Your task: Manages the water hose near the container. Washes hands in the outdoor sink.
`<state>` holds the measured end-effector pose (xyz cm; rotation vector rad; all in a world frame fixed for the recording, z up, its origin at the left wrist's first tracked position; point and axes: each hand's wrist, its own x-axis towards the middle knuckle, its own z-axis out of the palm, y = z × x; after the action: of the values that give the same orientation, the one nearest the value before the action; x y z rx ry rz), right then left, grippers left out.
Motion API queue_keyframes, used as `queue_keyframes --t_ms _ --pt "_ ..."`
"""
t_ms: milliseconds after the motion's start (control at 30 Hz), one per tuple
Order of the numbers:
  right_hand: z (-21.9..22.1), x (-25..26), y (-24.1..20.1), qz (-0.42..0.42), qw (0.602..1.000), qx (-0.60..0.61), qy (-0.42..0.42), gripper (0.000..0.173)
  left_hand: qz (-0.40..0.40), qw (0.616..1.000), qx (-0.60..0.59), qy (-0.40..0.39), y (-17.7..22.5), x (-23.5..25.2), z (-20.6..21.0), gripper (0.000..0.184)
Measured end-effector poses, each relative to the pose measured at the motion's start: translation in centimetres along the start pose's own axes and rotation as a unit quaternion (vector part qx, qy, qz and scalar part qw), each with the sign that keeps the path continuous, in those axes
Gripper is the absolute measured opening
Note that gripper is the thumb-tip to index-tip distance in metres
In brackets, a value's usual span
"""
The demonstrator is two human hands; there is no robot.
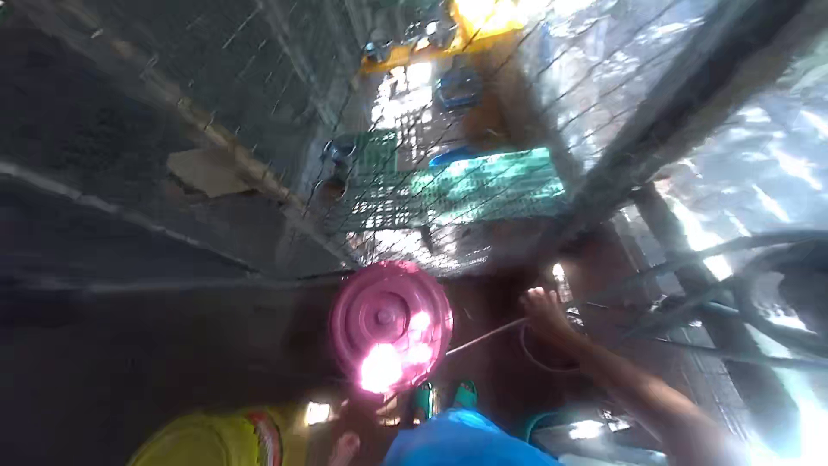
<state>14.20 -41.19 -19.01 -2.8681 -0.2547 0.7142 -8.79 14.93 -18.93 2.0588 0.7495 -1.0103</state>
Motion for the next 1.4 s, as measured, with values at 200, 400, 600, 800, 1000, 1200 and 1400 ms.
queue_keyframes --t_ms 200,400,600,800,1000,1200,1400 --pt "0.4 -2.5 -2.8 0.269 0.949 0.118 -0.117 0.044 -0.018 0.995 -0.097 0.019 0.7 -4.5 -1.3 0.04" --pt "8.7 -2.8 -9.1 0.011 0.938 -0.126 -0.324 0.04 -0.04 0.988 -0.143 0.036 -4.3 -5.9 1.2 0.041" --pt "0.1 -6.4 -17.7 -0.13 0.94 -0.02 -0.315 0.044 -0.081 0.993 -0.029 0.079 -8.2 -4.0 1.3 0.089" --pt "-15.7 -10.7 -22.5 -0.262 0.883 0.362 -0.145 0.016 0.041 0.965 -0.028 0.257 -4.9 -1.6 -2.4 0.124" --pt "-21.4 -16.2 -18.5 -0.426 0.71 0.505 -0.245 0.024 0.193 0.836 -0.188 0.478 2.8 -0.1 -11.6 0.054" --pt "-20.8 -18.0 -13.0 -0.139 0.958 0.252 0.018 0.028 0.184 0.903 0.006 0.389 8.2 -4.7 -15.3 0.033" --pt "-20.8 -20.9 -23.2 -0.202 0.949 0.208 0.12 0.085 0.265 0.881 0.234 0.315 20.4 -15.2 -15.7 0.028"
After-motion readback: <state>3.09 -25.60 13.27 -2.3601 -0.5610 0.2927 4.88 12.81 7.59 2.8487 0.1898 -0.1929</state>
